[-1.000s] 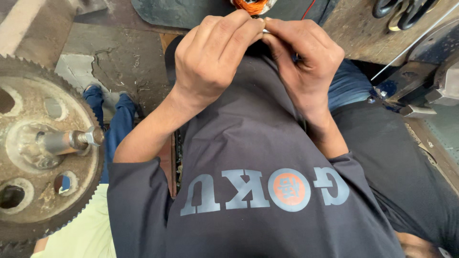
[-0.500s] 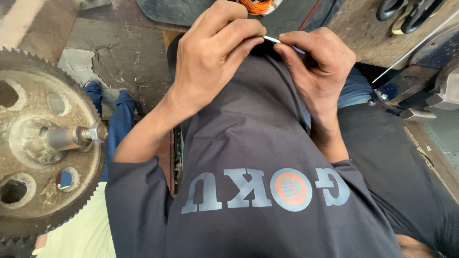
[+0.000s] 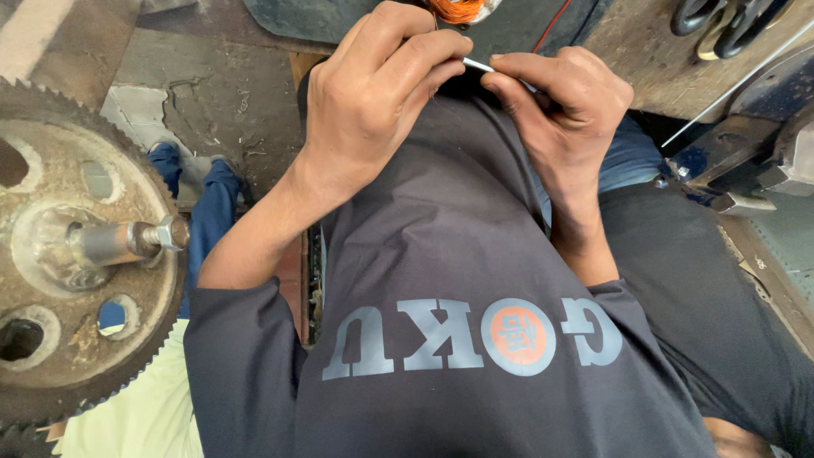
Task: The person strips the ends of red and white wires, then slides white heat-shrink tubing over each wire end. They repeatedly adjust the tubing position along the wires using both hands.
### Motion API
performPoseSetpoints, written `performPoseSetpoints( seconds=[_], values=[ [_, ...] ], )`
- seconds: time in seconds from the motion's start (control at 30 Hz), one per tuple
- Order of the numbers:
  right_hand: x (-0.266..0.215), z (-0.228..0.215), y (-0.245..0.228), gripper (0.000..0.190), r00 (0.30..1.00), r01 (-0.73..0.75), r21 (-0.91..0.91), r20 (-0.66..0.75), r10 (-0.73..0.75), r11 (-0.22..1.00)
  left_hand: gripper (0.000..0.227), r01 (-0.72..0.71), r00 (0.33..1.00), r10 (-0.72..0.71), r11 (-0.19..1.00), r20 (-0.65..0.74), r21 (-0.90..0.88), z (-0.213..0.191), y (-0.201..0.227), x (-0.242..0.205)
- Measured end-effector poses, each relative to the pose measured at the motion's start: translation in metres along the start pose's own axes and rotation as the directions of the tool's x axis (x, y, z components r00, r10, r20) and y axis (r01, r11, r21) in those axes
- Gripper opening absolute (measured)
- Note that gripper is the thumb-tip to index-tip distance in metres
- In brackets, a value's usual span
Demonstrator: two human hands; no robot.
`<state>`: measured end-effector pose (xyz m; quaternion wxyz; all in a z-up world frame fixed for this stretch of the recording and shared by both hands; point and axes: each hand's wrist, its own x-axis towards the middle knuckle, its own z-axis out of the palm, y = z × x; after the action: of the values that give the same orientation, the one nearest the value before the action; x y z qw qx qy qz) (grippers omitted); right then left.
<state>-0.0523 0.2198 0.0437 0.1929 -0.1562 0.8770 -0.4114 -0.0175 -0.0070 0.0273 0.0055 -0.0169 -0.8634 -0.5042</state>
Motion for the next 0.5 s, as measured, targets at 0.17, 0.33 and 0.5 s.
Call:
performPoseSetpoints(
  seconds=[0.17, 0.33, 0.5],
  values=[
    [0.002, 0.002, 0.0, 0.018, 1.0, 0.011, 0.01, 0.008, -0.011, 1.0, 0.028, 0.014, 0.999, -0.014, 1.0, 0.05, -0.011, -0.001, -0.002, -0.003],
    [0.007, 0.0, -0.004, 0.019, 0.999, 0.004, -0.01, 0.042, -0.003, 1.0, 0.026, -0.002, 0.997, 0.0, 1.0, 0.074, 0.027, 0.003, -0.002, -0.005],
    [0.01, 0.004, -0.001, 0.018, 0.999, 0.047, 0.006, 0.024, -0.047, 0.999, 0.025, -0.015, 0.998, 0.015, 1.0, 0.064, -0.003, 0.009, -0.008, -0.006]
  ],
)
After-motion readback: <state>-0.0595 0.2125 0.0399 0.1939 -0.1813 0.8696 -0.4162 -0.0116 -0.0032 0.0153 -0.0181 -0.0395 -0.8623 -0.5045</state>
